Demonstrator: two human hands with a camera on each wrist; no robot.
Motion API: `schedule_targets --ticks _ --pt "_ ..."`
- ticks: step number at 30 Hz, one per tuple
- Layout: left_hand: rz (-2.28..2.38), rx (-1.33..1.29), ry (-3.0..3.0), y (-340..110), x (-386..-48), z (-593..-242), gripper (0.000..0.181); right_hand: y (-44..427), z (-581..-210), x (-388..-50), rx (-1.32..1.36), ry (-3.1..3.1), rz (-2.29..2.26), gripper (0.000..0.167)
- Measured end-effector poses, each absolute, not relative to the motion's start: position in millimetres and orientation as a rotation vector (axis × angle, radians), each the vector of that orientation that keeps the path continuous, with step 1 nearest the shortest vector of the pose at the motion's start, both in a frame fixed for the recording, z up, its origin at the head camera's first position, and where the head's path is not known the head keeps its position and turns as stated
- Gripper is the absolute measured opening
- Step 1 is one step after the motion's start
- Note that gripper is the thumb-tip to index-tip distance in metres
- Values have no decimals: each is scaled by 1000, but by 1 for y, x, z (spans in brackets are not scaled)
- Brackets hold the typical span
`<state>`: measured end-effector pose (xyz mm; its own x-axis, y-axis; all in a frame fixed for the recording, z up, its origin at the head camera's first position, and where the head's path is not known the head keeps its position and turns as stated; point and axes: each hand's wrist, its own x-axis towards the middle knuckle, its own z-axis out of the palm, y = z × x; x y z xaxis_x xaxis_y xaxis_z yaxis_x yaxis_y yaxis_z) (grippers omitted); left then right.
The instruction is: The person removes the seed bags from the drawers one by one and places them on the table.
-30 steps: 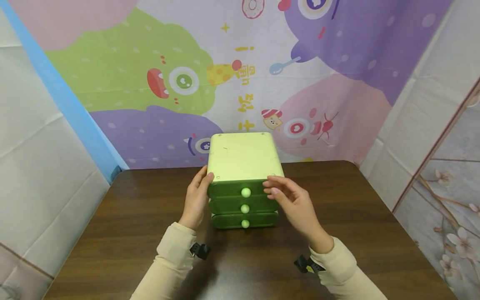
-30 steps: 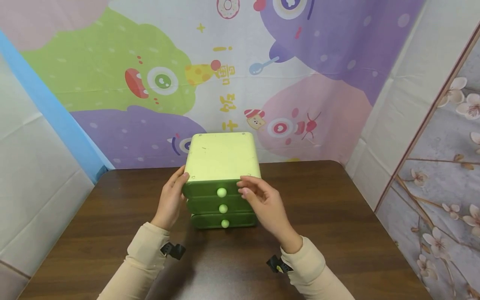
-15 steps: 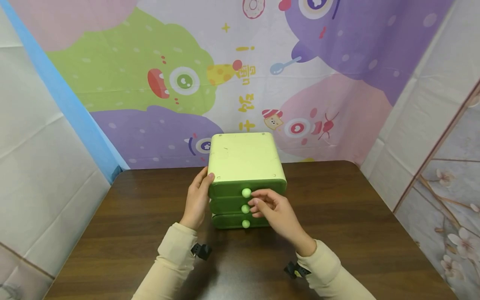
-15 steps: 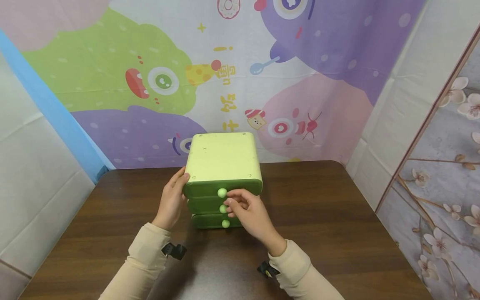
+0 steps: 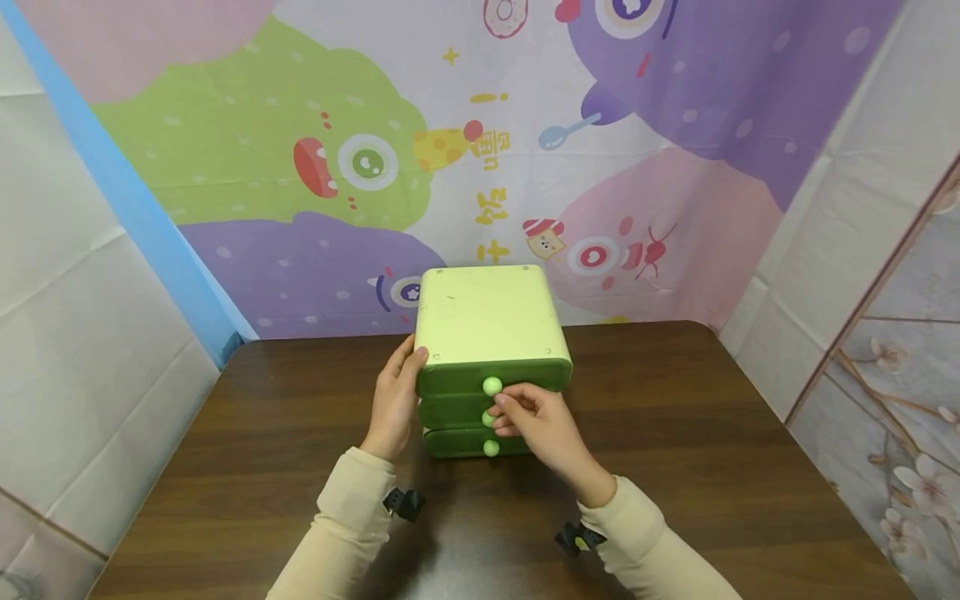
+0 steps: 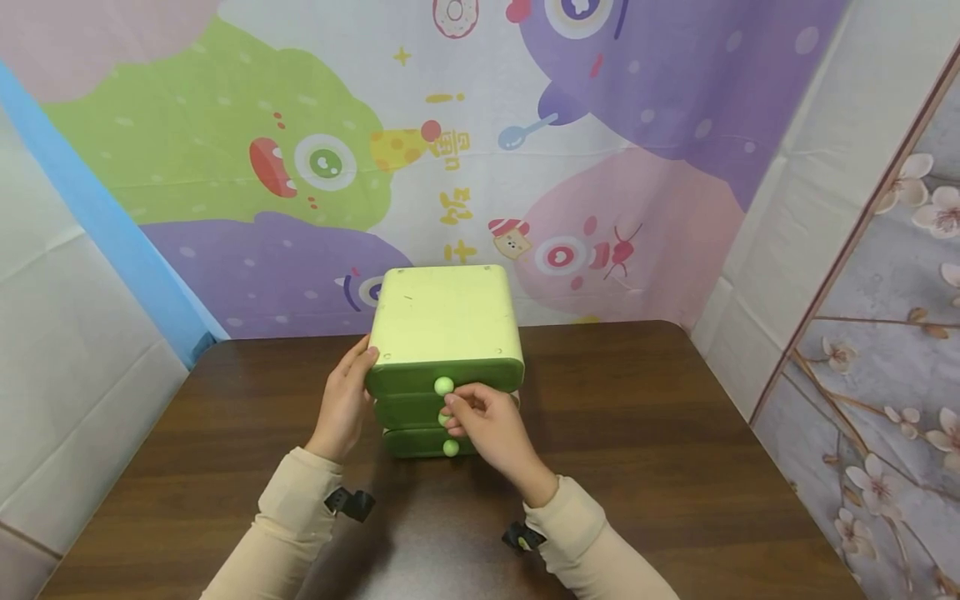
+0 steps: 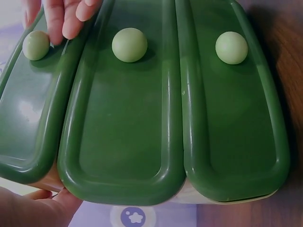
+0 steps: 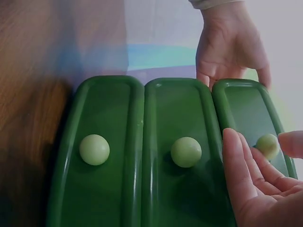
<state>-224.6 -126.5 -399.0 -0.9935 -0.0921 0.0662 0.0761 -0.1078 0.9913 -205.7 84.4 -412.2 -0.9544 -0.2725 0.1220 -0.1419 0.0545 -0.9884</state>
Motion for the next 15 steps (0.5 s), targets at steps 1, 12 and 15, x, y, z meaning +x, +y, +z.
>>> schedule_targets --ticks 1,12,15 --pt "-2256 18 -2019 -126 -224 -399 56 84 -413 -206 -432 2204 -2055 28" --pt "-2234 2 -2028 -126 -225 -401 57 77 -416 -213 -371 2234 -2113 31" --pt "-2230 5 -2031 -127 -226 -402 57 76 -415 -213 -354 2239 -2120 34"
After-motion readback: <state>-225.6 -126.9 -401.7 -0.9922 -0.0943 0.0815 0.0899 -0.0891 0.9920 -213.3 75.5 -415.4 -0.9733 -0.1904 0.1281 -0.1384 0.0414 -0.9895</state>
